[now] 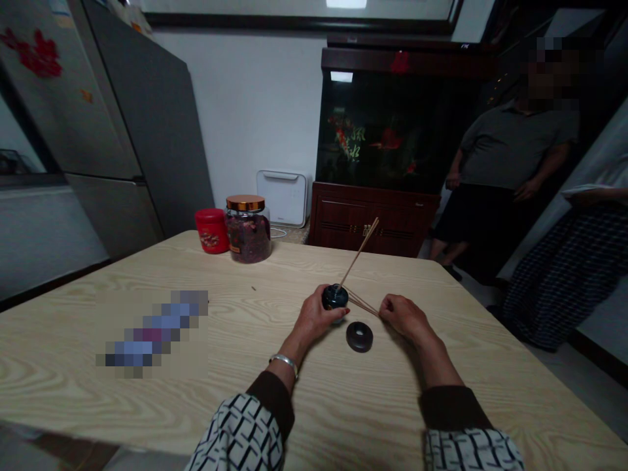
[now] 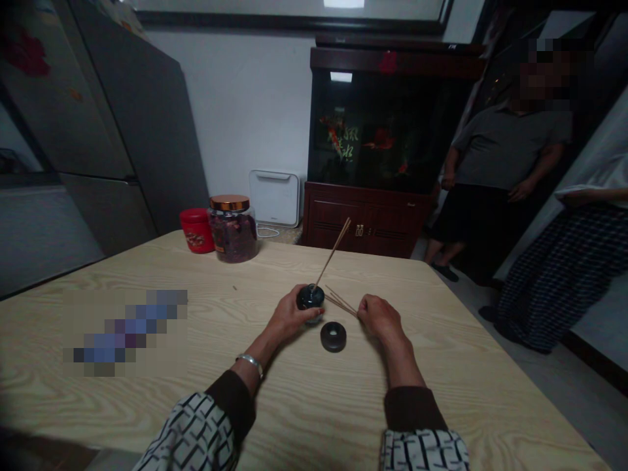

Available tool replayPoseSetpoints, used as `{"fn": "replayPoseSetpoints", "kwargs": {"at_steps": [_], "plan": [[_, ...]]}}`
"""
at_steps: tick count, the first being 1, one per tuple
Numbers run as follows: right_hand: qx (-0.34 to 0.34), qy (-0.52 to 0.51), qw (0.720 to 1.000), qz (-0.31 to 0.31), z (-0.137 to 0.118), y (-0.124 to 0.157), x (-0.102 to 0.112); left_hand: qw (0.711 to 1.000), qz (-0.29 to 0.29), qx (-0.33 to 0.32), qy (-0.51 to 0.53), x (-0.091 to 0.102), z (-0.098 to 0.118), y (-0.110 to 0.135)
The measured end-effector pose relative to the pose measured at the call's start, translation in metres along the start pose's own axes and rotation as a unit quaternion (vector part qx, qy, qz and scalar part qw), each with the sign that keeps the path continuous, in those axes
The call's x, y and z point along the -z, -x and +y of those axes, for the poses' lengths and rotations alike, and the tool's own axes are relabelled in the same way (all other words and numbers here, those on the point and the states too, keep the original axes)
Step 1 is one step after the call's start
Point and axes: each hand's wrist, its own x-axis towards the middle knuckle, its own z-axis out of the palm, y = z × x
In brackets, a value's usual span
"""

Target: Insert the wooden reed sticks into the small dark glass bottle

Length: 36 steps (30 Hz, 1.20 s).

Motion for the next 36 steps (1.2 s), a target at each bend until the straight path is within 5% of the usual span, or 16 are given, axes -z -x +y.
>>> {"fn": "replayPoseSetpoints", "kwargs": {"at_steps": [12, 20, 23, 26, 28, 31, 36], "plan": [[0.004, 0.002, 1.000, -0.002, -0.003, 0.001, -0.004, 1.000, 0.008, -0.002, -0.006, 0.000, -0.005, -0.001], [0.071, -0.201, 0.976, 0.047, 0.013, -0.005, 0.004, 1.000, 0.008, 0.004, -0.006, 0.000, -0.003, 0.000], [0.045, -0.365, 0.921, 0.125, 0.008, -0.002, 0.025, 1.000, 0.007, 0.005, -0.011, 0.001, 0.000, 0.001], [0.035, -0.604, 0.767, 0.212, -0.017, 0.006, 0.045, 1.000, 0.007, 0.005, -0.016, 0.002, 0.002, 0.002], [0.059, -0.669, 0.700, 0.243, -0.040, 0.011, 0.052, 1.000, 0.011, 0.008, -0.017, 0.002, 0.003, 0.002], [0.091, -0.664, 0.681, 0.295, -0.070, 0.013, 0.052, 1.000, 0.011, 0.012, -0.015, 0.003, 0.004, 0.002], [0.147, -0.584, 0.719, 0.347, -0.093, 0.005, 0.045, 1.000, 0.010, 0.013, -0.018, 0.002, 0.003, 0.002]]}}
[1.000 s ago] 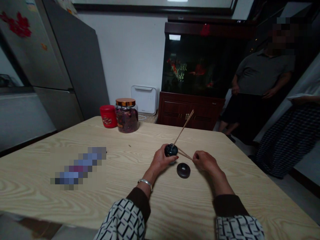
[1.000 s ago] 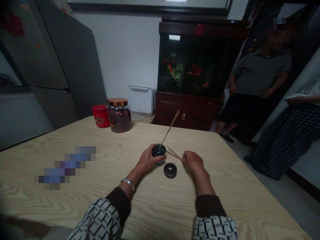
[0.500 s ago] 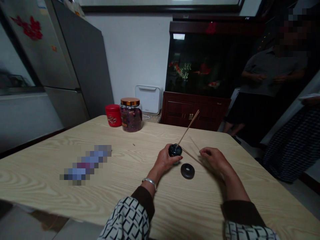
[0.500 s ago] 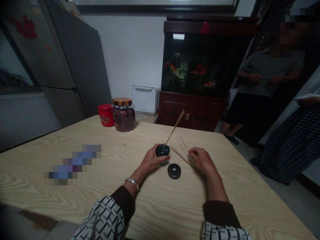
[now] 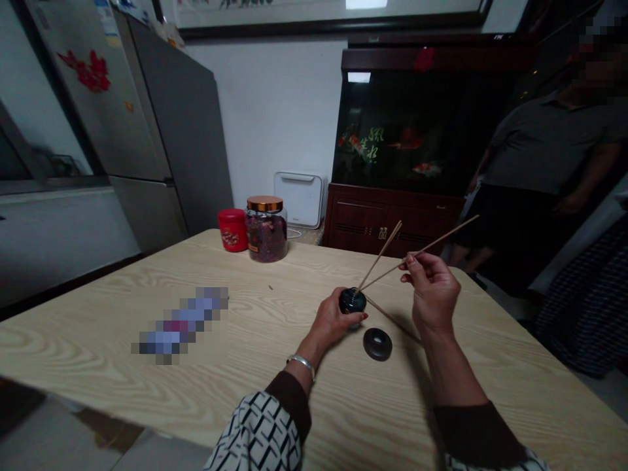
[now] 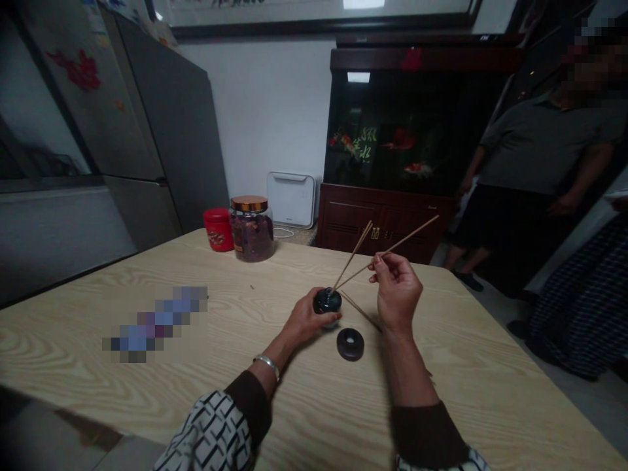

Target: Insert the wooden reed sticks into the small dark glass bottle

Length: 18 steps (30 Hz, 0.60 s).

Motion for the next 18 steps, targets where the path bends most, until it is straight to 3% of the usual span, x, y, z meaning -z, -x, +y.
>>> {"fn": "replayPoseSetpoints", "kwargs": {"at_steps": [12, 18], "plan": [[-0.028, 0.089, 0.989, -0.118, 0.017, 0.012, -0.019, 1.000, 0.001, -0.005, -0.010, -0.001, -0.002, -0.001], [-0.039, 0.178, 0.966, -0.183, 0.027, 0.027, -0.019, 1.000, -0.002, -0.005, -0.016, 0.001, 0.000, -0.001]]}}
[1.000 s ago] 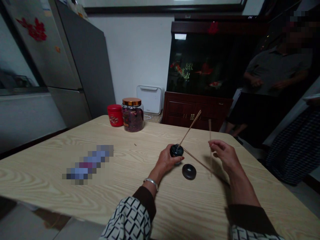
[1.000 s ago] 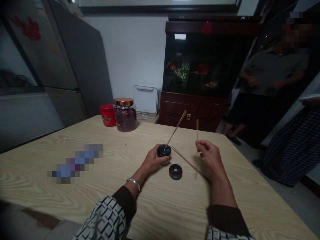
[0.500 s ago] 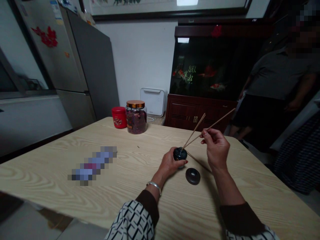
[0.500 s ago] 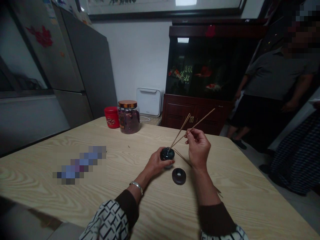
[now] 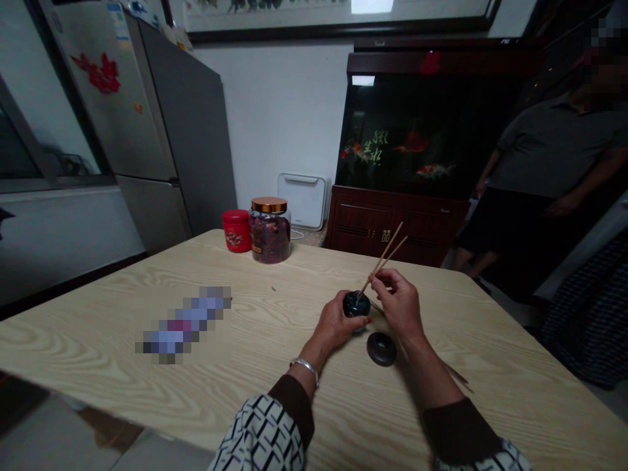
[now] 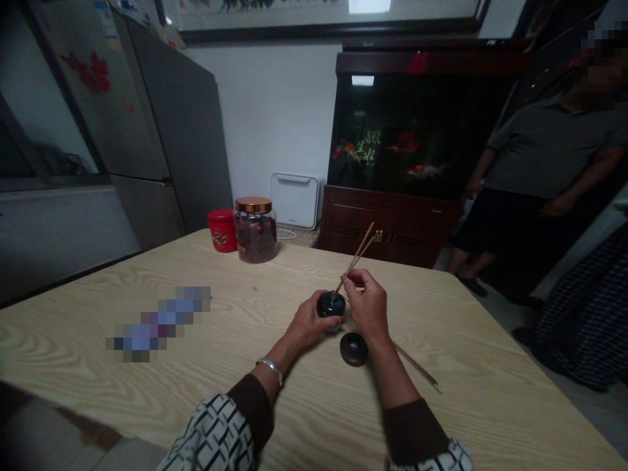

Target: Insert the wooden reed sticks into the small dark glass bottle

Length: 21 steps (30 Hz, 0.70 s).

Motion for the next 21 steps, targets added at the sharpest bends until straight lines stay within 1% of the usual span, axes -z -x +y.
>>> {"fn": "replayPoseSetpoints", "kwargs": {"at_steps": [2, 4, 6, 8, 9, 10, 12, 13, 15, 16, 18, 21], "plan": [[0.003, 0.029, 0.999, -0.035, 0.001, 0.003, 0.000, 1.000, -0.001, 0.005, 0.001, 0.000, 0.001, 0.000], [-0.009, 0.028, 0.998, -0.057, 0.004, 0.003, 0.007, 1.000, -0.003, 0.005, 0.002, 0.001, 0.001, 0.001], [-0.031, 0.028, 0.998, -0.048, 0.011, 0.000, 0.022, 1.000, -0.002, 0.002, 0.005, 0.001, 0.001, 0.001], [-0.038, 0.090, 0.995, -0.033, 0.023, -0.002, 0.044, 1.000, 0.001, 0.001, 0.008, 0.000, 0.000, 0.001], [-0.039, 0.150, 0.987, -0.036, 0.030, -0.002, 0.056, 1.000, 0.002, 0.002, 0.010, 0.000, -0.001, 0.001], [-0.043, 0.220, 0.973, -0.050, 0.037, -0.001, 0.067, 1.000, 0.004, 0.002, 0.012, 0.000, -0.002, 0.001], [-0.072, 0.347, 0.929, -0.108, 0.050, 0.004, 0.083, 1.000, 0.005, 0.001, 0.013, -0.001, -0.004, 0.000], [-0.094, 0.389, 0.905, -0.141, 0.056, 0.007, 0.088, 1.000, 0.004, -0.001, 0.014, -0.001, -0.004, 0.000], [-0.137, 0.433, 0.869, -0.196, 0.063, 0.013, 0.089, 1.000, -0.001, -0.004, 0.017, -0.002, -0.004, -0.001], [-0.150, 0.441, 0.859, -0.213, 0.065, 0.016, 0.088, 1.000, -0.004, -0.005, 0.018, -0.002, -0.004, -0.001], [-0.159, 0.449, 0.850, -0.223, 0.067, 0.018, 0.083, 1.000, -0.005, -0.008, 0.018, -0.002, -0.003, -0.001], [-0.158, 0.447, 0.854, -0.214, 0.067, 0.018, 0.078, 1.000, -0.003, -0.013, 0.019, -0.003, -0.004, -0.002]]}}
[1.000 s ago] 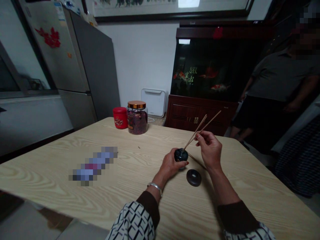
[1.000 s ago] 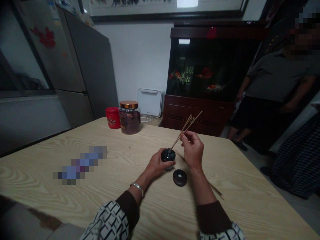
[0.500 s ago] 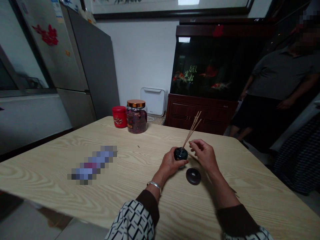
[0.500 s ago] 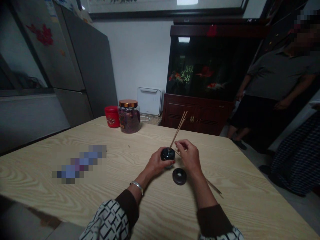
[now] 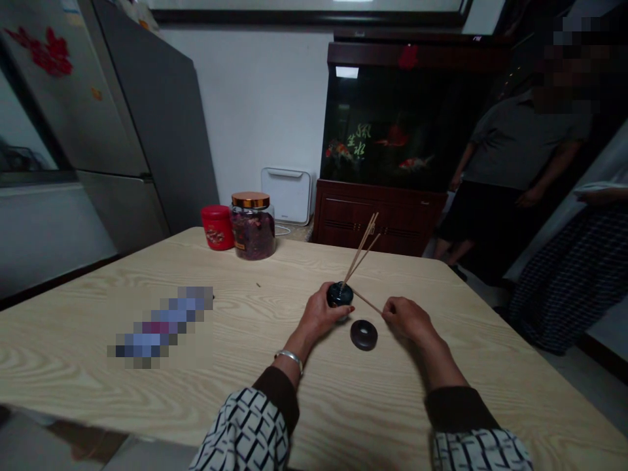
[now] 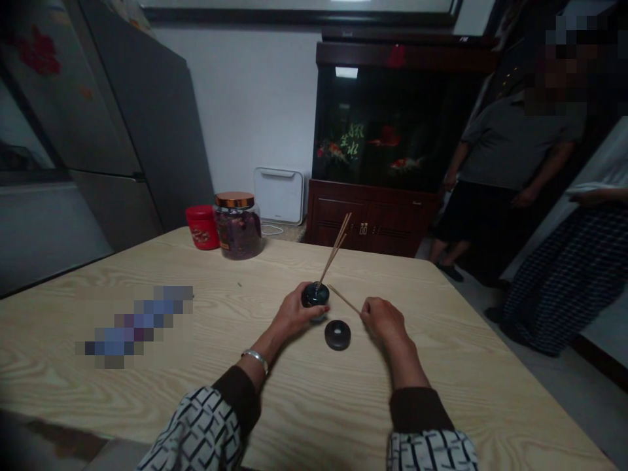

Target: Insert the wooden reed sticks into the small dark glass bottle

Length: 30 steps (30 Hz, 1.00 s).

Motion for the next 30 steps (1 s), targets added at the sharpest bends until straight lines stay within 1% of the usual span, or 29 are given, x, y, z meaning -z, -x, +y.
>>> {"fn": "replayPoseSetpoints", "kwargs": {"at_steps": [3, 5, 8, 10, 11, 12, 13, 14, 15, 16, 17, 18, 20, 22, 26, 30], "plan": [[-0.002, -0.018, 1.000, 0.001, 0.001, 0.000, -0.001, 1.000, -0.004, 0.003, 0.005, -0.001, -0.003, -0.001], [0.010, -0.042, 0.999, 0.011, 0.003, 0.001, 0.001, 1.000, -0.003, 0.001, 0.007, -0.001, -0.004, -0.001], [0.032, -0.094, 0.994, 0.054, 0.010, 0.001, 0.011, 1.000, -0.001, -0.002, 0.016, -0.001, -0.004, 0.000], [0.040, -0.160, 0.979, 0.118, 0.013, 0.000, 0.024, 1.000, -0.003, 0.001, 0.021, 0.000, -0.003, 0.000], [0.038, -0.221, 0.961, 0.164, 0.013, -0.001, 0.032, 1.000, -0.003, 0.003, 0.020, 0.000, -0.002, 0.001], [0.033, -0.303, 0.928, 0.215, 0.011, 0.000, 0.040, 1.000, -0.003, 0.005, 0.017, 0.000, -0.001, 0.001], [0.027, -0.401, 0.878, 0.259, 0.006, 0.000, 0.048, 1.000, -0.002, 0.007, 0.015, 0.000, 0.000, 0.001], [0.023, -0.497, 0.818, 0.287, 0.000, 0.002, 0.055, 1.000, -0.001, 0.008, 0.015, 0.000, 0.001, 0.001], [0.022, -0.576, 0.762, 0.296, -0.009, 0.003, 0.062, 1.000, -0.001, 0.009, 0.015, 0.000, 0.001, 0.001], [0.028, -0.633, 0.716, 0.293, -0.019, 0.005, 0.066, 1.000, -0.001, 0.010, 0.016, 0.000, 0.001, 0.001], [0.039, -0.667, 0.686, 0.288, -0.029, 0.007, 0.069, 1.000, 0.001, 0.010, 0.017, 0.000, 0.001, 0.001], [0.052, -0.682, 0.671, 0.287, -0.039, 0.009, 0.070, 1.000, 0.002, 0.010, 0.018, 0.000, 0.001, 0.001], [0.075, -0.676, 0.668, 0.302, -0.057, 0.009, 0.069, 1.000, 0.003, 0.010, 0.018, 0.000, 0.001, 0.001], [0.094, -0.657, 0.677, 0.318, -0.068, 0.006, 0.064, 1.000, -0.002, 0.009, 0.021, 0.001, 0.001, 0.001], [0.122, -0.635, 0.690, 0.327, -0.076, -0.004, 0.055, 1.000, -0.002, 0.006, 0.010, 0.000, 0.000, 0.000], [0.139, -0.621, 0.704, 0.316, -0.081, -0.008, 0.051, 1.000, 0.007, 0.004, -0.002, 0.000, -0.003, 0.000]]}}
